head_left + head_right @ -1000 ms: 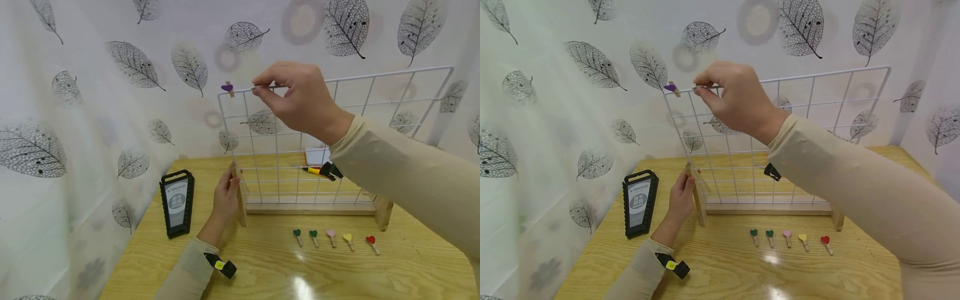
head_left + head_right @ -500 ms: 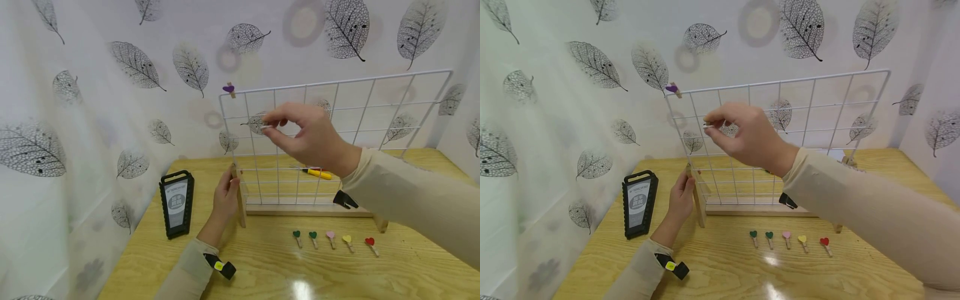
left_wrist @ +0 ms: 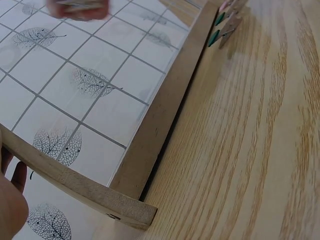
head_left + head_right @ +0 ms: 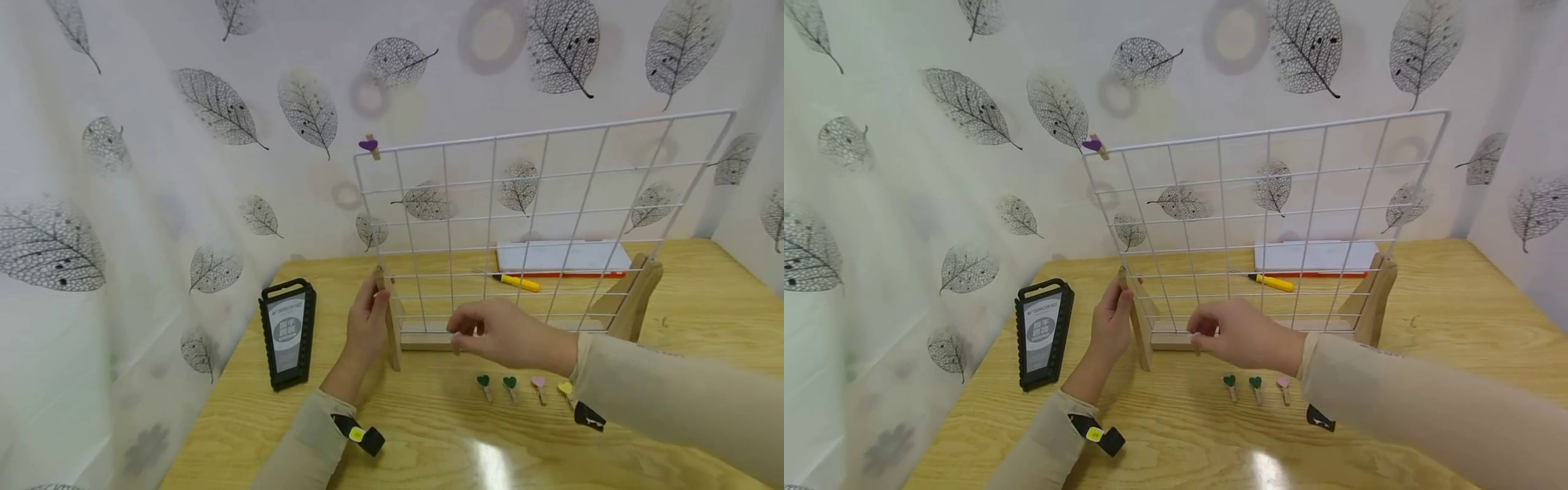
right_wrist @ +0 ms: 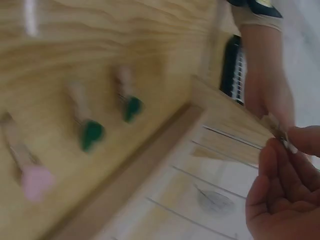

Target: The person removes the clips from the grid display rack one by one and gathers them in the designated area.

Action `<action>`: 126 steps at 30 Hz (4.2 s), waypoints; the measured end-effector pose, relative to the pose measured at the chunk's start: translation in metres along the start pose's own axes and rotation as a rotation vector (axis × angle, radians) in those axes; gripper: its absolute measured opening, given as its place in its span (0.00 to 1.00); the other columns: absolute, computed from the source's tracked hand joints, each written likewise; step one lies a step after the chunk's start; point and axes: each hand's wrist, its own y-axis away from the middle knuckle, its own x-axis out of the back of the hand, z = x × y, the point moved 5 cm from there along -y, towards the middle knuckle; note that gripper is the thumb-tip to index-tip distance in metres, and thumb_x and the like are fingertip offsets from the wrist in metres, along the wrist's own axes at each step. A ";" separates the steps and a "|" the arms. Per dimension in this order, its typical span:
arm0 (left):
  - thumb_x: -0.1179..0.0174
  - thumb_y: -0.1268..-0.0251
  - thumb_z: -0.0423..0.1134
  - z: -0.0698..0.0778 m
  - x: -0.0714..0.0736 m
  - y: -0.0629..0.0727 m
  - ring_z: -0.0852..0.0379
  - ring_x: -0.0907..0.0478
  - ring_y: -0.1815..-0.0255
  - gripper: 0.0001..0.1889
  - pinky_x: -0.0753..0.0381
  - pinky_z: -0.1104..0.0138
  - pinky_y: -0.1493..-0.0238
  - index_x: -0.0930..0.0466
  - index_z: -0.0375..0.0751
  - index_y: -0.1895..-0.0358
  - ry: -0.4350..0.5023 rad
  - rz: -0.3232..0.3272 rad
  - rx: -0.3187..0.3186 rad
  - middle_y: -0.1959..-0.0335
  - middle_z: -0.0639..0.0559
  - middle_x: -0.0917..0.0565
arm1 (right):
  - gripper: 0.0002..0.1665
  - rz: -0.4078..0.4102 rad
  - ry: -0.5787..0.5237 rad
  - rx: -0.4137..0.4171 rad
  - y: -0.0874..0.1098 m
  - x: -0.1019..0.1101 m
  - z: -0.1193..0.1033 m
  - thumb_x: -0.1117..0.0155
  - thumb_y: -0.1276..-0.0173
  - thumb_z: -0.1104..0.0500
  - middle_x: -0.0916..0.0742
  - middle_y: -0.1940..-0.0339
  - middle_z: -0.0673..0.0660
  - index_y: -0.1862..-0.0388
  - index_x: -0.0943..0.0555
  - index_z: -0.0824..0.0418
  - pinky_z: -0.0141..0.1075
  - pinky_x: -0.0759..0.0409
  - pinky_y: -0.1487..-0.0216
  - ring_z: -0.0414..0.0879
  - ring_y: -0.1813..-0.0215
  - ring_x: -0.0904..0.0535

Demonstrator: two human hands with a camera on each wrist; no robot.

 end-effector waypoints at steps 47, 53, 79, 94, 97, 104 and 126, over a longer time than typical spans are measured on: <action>0.54 0.27 0.61 0.001 0.000 -0.002 0.44 0.24 0.42 0.32 0.23 0.55 0.44 0.26 0.41 0.32 0.005 0.020 0.005 0.41 0.38 0.21 | 0.14 0.586 0.495 0.845 -0.033 0.071 -0.107 0.39 0.23 0.56 0.12 0.65 0.58 0.61 0.14 0.66 0.46 0.19 0.59 0.52 0.64 0.17; 0.53 0.23 0.52 -0.002 0.000 -0.002 0.47 0.25 0.40 0.25 0.24 0.54 0.40 0.26 0.40 0.34 0.020 0.016 0.005 0.40 0.39 0.22 | 0.12 0.715 0.528 0.780 -0.061 0.128 -0.153 0.30 0.33 0.64 0.12 0.59 0.64 0.54 0.15 0.71 0.48 0.21 0.50 0.57 0.55 0.18; 0.53 0.19 0.44 0.034 0.002 0.002 0.41 0.26 0.40 0.22 0.26 0.47 0.38 0.28 0.29 0.35 0.012 -0.009 -0.012 0.42 0.30 0.24 | 0.06 0.619 0.334 0.462 -0.110 0.133 -0.155 0.33 0.30 0.65 0.10 0.61 0.57 0.59 0.12 0.66 0.39 0.20 0.54 0.44 0.58 0.17; 0.56 0.18 0.37 0.036 0.002 0.002 0.35 0.28 0.36 0.19 0.28 0.44 0.37 0.29 0.30 0.35 0.018 -0.045 0.013 0.39 0.30 0.25 | 0.06 0.702 0.290 0.512 -0.105 0.134 -0.153 0.34 0.29 0.66 0.10 0.62 0.54 0.60 0.12 0.64 0.38 0.18 0.55 0.42 0.58 0.16; 0.56 0.18 0.38 0.036 0.002 0.002 0.35 0.28 0.36 0.20 0.28 0.44 0.36 0.30 0.29 0.33 0.016 -0.046 0.001 0.39 0.29 0.26 | 0.05 0.729 0.279 0.604 -0.100 0.134 -0.155 0.33 0.30 0.65 0.10 0.63 0.54 0.61 0.12 0.65 0.36 0.21 0.54 0.42 0.59 0.17; 0.55 0.19 0.37 0.037 0.002 0.000 0.36 0.27 0.38 0.19 0.27 0.43 0.38 0.29 0.28 0.35 0.011 -0.027 -0.003 0.40 0.27 0.25 | 0.06 0.661 0.079 0.765 -0.072 0.107 -0.144 0.32 0.37 0.70 0.10 0.66 0.57 0.61 0.16 0.71 0.32 0.23 0.59 0.43 0.64 0.18; 0.54 0.20 0.43 -0.004 0.008 0.001 0.46 0.26 0.36 0.21 0.26 0.49 0.38 0.27 0.41 0.31 0.001 0.006 -0.004 0.39 0.41 0.23 | 0.04 -0.164 0.019 -0.073 -0.012 -0.072 0.019 0.31 0.30 0.61 0.16 0.71 0.41 0.66 0.14 0.55 0.33 0.22 0.66 0.34 0.68 0.22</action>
